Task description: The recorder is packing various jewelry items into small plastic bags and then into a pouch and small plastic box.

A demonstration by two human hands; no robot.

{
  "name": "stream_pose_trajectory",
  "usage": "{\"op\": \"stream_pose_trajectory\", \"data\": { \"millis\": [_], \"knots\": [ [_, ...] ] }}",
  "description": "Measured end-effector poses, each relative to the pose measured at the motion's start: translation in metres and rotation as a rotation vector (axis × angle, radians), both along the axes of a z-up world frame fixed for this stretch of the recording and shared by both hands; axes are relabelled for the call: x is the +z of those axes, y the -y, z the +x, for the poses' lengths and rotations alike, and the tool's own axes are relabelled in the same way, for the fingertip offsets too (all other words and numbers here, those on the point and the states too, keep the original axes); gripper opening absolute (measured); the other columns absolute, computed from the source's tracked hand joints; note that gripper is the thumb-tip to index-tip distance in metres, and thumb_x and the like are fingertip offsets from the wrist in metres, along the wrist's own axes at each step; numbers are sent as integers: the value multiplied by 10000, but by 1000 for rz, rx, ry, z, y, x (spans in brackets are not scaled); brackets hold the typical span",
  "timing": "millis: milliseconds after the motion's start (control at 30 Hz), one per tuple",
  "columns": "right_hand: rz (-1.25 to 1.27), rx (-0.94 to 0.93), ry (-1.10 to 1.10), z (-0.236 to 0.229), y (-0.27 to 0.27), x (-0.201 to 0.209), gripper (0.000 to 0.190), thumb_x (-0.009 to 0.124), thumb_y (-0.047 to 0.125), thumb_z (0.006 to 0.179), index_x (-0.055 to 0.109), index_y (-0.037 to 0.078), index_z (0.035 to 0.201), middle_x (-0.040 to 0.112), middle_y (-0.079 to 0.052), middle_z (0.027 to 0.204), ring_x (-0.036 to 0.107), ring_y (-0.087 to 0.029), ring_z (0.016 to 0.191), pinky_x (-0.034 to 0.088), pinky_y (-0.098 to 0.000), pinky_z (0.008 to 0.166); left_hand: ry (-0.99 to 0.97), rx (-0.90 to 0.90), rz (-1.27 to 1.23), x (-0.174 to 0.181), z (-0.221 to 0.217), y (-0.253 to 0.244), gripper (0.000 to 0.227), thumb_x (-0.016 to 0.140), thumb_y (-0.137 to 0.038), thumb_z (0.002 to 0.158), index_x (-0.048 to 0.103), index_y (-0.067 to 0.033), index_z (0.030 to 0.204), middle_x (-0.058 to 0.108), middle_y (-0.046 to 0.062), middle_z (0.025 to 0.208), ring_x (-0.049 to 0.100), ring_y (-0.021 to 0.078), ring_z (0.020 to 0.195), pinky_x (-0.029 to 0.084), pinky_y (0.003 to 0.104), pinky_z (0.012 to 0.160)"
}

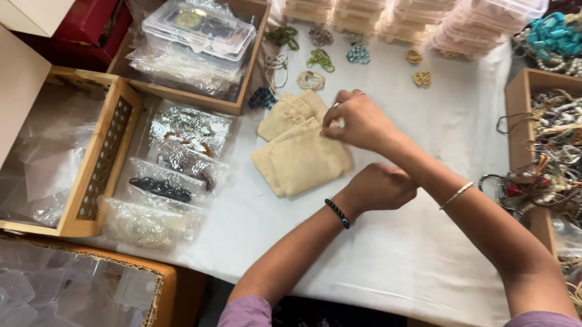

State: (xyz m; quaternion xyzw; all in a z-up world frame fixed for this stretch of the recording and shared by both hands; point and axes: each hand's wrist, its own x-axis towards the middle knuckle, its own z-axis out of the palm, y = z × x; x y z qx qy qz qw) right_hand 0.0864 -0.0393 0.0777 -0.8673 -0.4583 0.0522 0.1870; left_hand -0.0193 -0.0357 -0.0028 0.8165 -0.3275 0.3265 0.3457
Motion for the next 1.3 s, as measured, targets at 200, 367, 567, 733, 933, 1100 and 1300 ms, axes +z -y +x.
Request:
{"op": "stream_pose_trajectory", "data": {
  "millis": [200,367,567,733,933,1100,1300],
  "knots": [
    [36,18,-313,-10,38,8,162,818,171,797,757,49,885,742,-89,805,706,-197,734,568,-335,726,-54,16,172,-3,-4,5,65,647,-131,924,646,-141,859,620,11,698,618,207,582,485,370,531],
    [713,-603,-657,-21,129,-1,242,737,107,878,645,26,1087,714,-50,921,680,-113,804,572,-275,699,135,43,144,8,-13,5,187,680,-149,917,702,-167,1102,596,-19,727,644,167,651,514,347,584],
    [255,-760,-444,-39,229,-65,307,622,204,1087,775,110,1336,736,-162,1029,629,-209,885,539,-324,772,-55,347,-73,11,-2,-14,90,673,-157,989,650,-76,1020,621,85,858,618,261,780,525,396,704],
    [223,-322,-121,-51,225,-40,555,721,145,821,692,147,1375,524,-102,1471,522,-284,1231,447,-386,1014,-258,545,-22,23,-12,-27,278,695,-219,922,641,-17,1105,624,163,1058,579,337,1010,498,437,896],
    [188,-369,-3,-68,198,-36,533,913,257,675,769,115,1168,581,-104,1390,514,-331,1189,424,-448,1047,-421,483,148,35,-28,-37,690,822,-418,697,595,47,1153,583,200,1137,518,365,1089,440,456,965],
    [417,-504,-112,-65,221,-50,184,818,112,851,784,83,1030,771,-42,1175,729,-183,1066,588,-323,924,-603,381,168,28,-28,-55,442,839,-277,727,649,-36,1045,620,149,1112,544,341,1091,471,412,966],
    [542,-504,-529,-54,234,-52,193,688,19,961,757,57,1138,787,-92,964,746,-121,847,617,-273,786,-548,303,123,41,-30,-71,157,763,-120,839,678,-36,941,687,129,984,617,323,1041,525,404,918]
  ]
}}
